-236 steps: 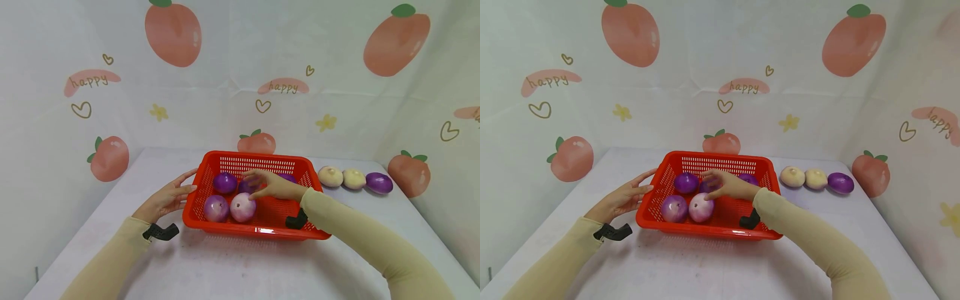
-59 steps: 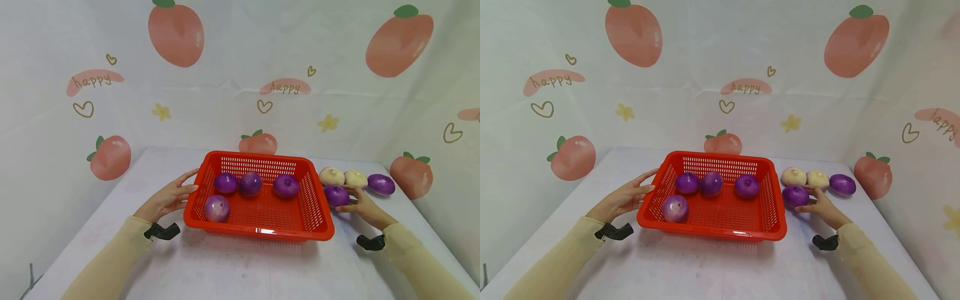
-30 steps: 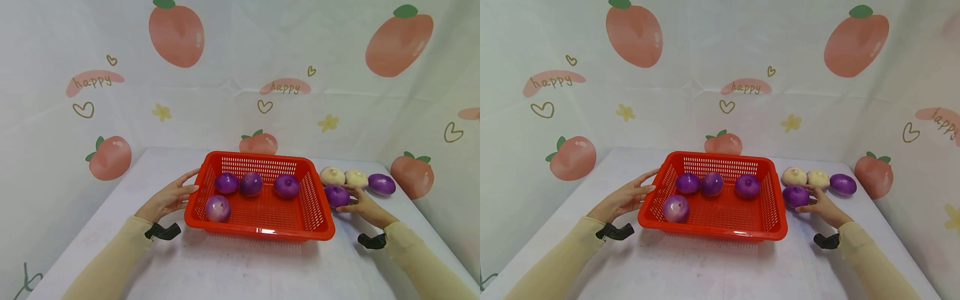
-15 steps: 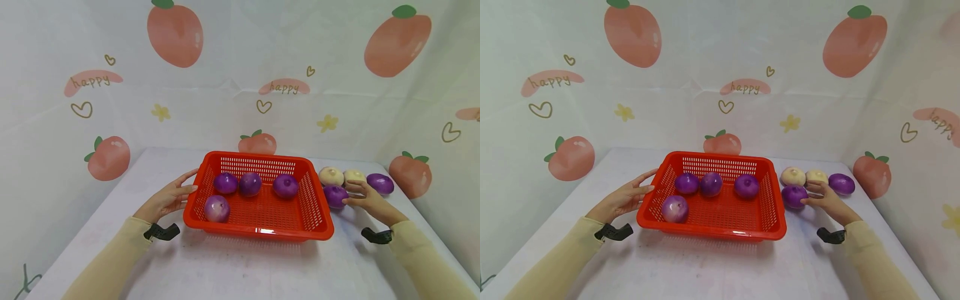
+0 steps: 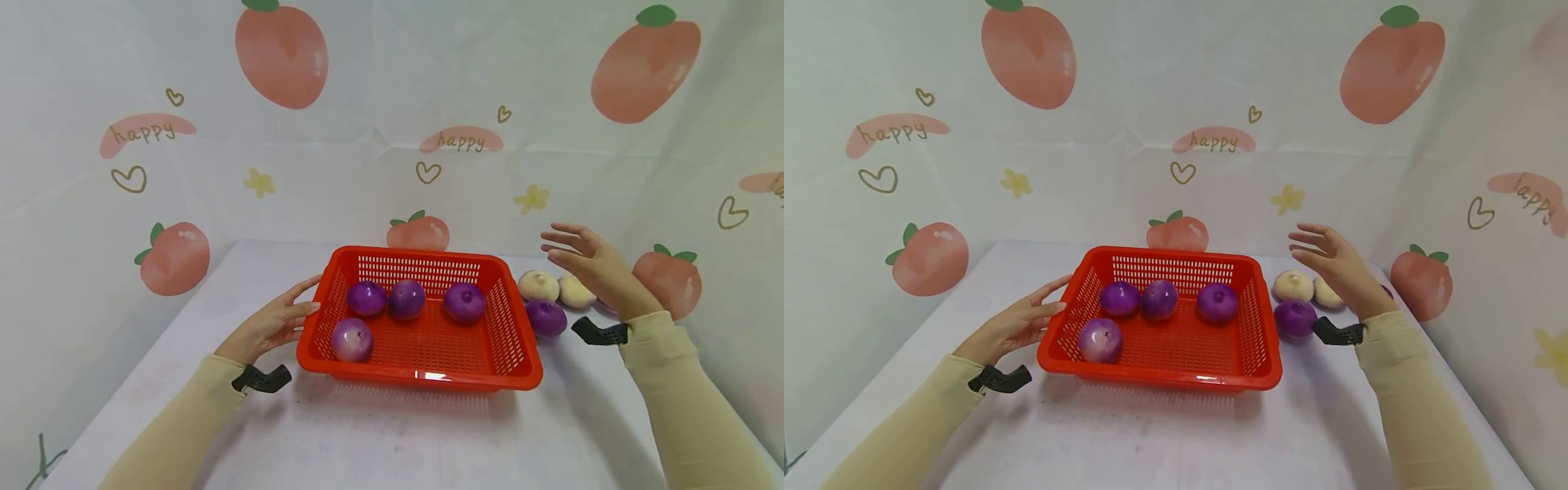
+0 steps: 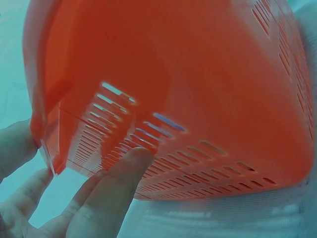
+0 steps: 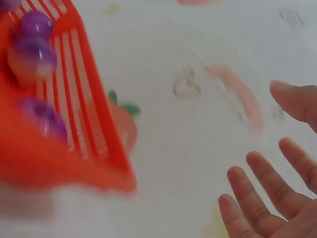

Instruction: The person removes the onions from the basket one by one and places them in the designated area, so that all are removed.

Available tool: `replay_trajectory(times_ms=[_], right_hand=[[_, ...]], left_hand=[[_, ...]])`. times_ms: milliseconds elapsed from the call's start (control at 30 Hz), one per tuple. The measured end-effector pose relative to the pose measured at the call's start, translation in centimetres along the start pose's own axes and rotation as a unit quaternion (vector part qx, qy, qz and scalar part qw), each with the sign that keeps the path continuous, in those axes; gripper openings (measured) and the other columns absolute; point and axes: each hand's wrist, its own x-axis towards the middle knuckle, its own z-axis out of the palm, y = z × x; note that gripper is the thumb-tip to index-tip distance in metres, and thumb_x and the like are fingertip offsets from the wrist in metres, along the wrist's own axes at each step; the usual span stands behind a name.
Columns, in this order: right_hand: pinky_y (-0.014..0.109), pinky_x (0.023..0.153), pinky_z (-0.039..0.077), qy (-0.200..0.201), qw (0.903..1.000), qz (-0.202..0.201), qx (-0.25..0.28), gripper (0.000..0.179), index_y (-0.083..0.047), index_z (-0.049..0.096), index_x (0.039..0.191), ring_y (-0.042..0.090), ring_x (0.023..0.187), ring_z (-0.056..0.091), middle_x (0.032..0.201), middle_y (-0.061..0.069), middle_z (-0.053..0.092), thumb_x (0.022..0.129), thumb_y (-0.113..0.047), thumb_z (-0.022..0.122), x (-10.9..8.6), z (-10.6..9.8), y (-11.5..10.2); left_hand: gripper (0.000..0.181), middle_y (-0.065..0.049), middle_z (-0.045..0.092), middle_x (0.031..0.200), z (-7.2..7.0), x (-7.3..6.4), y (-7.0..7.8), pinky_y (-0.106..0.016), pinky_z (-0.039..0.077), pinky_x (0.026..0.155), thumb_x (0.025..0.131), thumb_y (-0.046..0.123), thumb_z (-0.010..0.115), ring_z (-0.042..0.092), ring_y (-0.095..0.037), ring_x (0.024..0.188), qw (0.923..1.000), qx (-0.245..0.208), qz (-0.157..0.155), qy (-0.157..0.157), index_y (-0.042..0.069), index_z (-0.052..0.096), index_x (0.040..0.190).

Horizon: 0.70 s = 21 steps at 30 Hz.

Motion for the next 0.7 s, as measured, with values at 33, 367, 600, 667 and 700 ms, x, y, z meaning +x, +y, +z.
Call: replay_trajectory(times_ms=[33, 367, 600, 667, 700], right_hand=[[0.012, 0.091, 0.048, -0.004, 0.9999, -0.012, 0.008, 0.049, -0.02, 0.038, 0.144, 0.003, 0.119, 0.055, 0.133, -0.011, 0.053, 0.098, -0.011, 0.055, 0.5, 0.7, -0.6], [0.025, 0.103, 0.046, -0.071, 0.9958, -0.055, 0.02, 0.053, -0.017, 0.038, 0.146, 0.018, 0.127, 0.051, 0.141, 0.006, 0.048, 0.097, -0.012, 0.059, 5.9, 7.5, -2.6], [0.051, 0.11, 0.038, -0.114, 0.9924, -0.045, 0.008, 0.061, -0.009, 0.036, 0.148, 0.036, 0.137, 0.039, 0.148, 0.016, 0.041, 0.094, -0.01, 0.063, 8.4, 12.8, -2.1], [0.053, 0.111, 0.036, -0.129, 0.9908, -0.04, -0.012, 0.063, -0.009, 0.036, 0.148, 0.035, 0.137, 0.038, 0.148, 0.016, 0.041, 0.092, -0.011, 0.065, 8.8, 14.1, -1.8], [0.053, 0.11, 0.036, -0.136, 0.9896, -0.037, -0.027, 0.064, -0.01, 0.036, 0.148, 0.035, 0.137, 0.039, 0.148, 0.015, 0.042, 0.091, -0.012, 0.067, 9.0, 14.6, -1.7]], left_hand=[[0.071, 0.0, 0.063, 0.115, 0.0, 0.0, 0.0, -0.037, 0.058, 0.085, 0.097, 0.021, 0.059, 0.069, -0.016, 0.098, 1.0, 0.002, 0.0, 0.001, 0.033, 0.02, 0.155], [0.07, -0.001, 0.062, 0.117, -0.1, 0.0, -0.1, -0.037, 0.057, 0.085, 0.097, 0.021, 0.059, 0.068, -0.016, 0.099, 1.0, 0.008, 0.0, 0.002, 0.034, 0.021, 0.154], [0.072, 0.0, 0.063, 0.115, -0.1, -0.1, -0.1, -0.038, 0.058, 0.084, 0.096, 0.021, 0.061, 0.069, -0.017, 0.097, 1.0, 0.004, 0.002, 0.005, 0.033, 0.02, 0.155], [0.071, 0.0, 0.063, 0.115, -0.1, -0.1, 0.0, -0.037, 0.057, 0.085, 0.096, 0.021, 0.06, 0.069, -0.016, 0.097, 1.0, 0.007, 0.002, 0.004, 0.033, 0.02, 0.154], [0.071, 0.0, 0.063, 0.116, -0.1, -0.1, 0.0, -0.037, 0.057, 0.085, 0.097, 0.022, 0.06, 0.069, -0.016, 0.097, 0.9999, 0.011, 0.003, 0.004, 0.033, 0.02, 0.154]])
